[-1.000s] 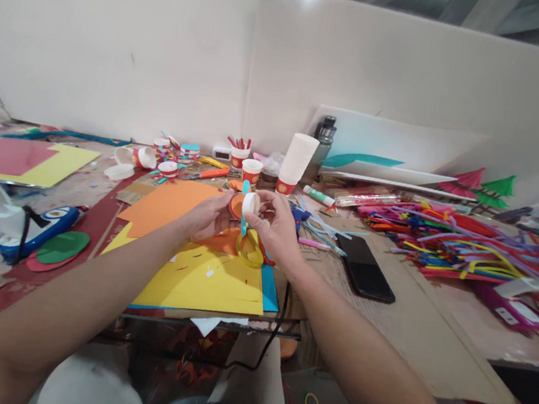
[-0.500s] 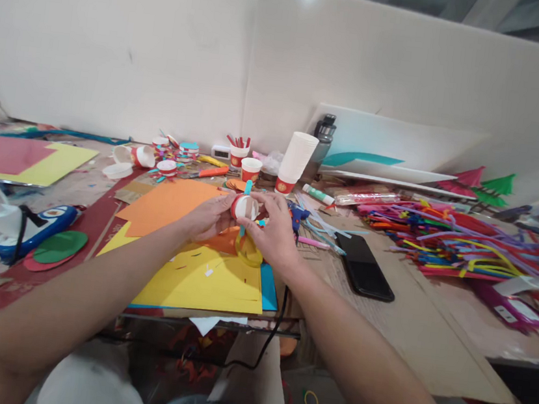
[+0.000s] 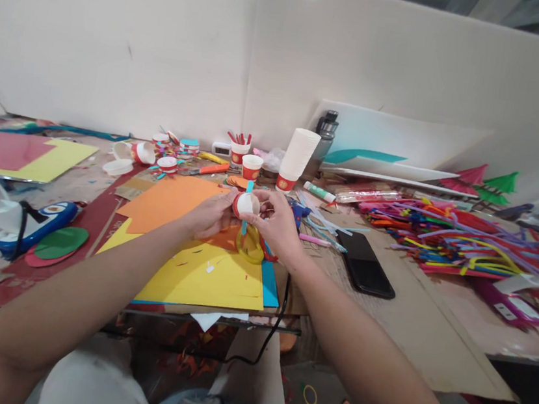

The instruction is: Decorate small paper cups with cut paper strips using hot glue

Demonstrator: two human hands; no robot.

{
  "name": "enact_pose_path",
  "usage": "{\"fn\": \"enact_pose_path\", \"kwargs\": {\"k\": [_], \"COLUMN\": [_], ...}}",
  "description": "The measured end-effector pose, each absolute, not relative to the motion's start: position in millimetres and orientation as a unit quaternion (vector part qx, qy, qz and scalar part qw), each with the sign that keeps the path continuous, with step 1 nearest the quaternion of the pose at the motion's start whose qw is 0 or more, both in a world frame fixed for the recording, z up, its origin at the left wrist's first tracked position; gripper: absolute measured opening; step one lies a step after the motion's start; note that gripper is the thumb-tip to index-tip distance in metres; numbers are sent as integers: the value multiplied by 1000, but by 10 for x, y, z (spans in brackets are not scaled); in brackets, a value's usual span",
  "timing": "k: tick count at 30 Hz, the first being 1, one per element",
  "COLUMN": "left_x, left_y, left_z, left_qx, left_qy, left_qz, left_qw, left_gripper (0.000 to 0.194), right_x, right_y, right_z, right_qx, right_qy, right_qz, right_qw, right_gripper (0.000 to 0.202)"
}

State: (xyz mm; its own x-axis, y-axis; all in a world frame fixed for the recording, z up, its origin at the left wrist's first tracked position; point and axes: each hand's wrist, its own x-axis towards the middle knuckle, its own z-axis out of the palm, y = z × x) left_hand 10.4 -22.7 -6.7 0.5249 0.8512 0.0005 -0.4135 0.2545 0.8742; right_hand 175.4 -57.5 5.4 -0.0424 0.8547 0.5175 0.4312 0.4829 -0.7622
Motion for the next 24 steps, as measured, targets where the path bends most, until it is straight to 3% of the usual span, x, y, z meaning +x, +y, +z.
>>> {"fn": "enact_pose_path", "kwargs": {"k": [5,24], "left_x": [121,114], "left_y": [-240,-244], "left_z": [-32,5], "left_qx": [433,408], "left_qy": [250,266], "left_qz": [426,427], "left_qw": [754,762], "left_gripper": [42,40], "right_x": [1764,1759], "right_y": [-523,-594], "right_z": [12,56], "right_qx": [-459,-449], "right_qy": [-692,-721], "right_qz": [241,191], "right_qw": [502,492], "right_gripper": [39,37]}}
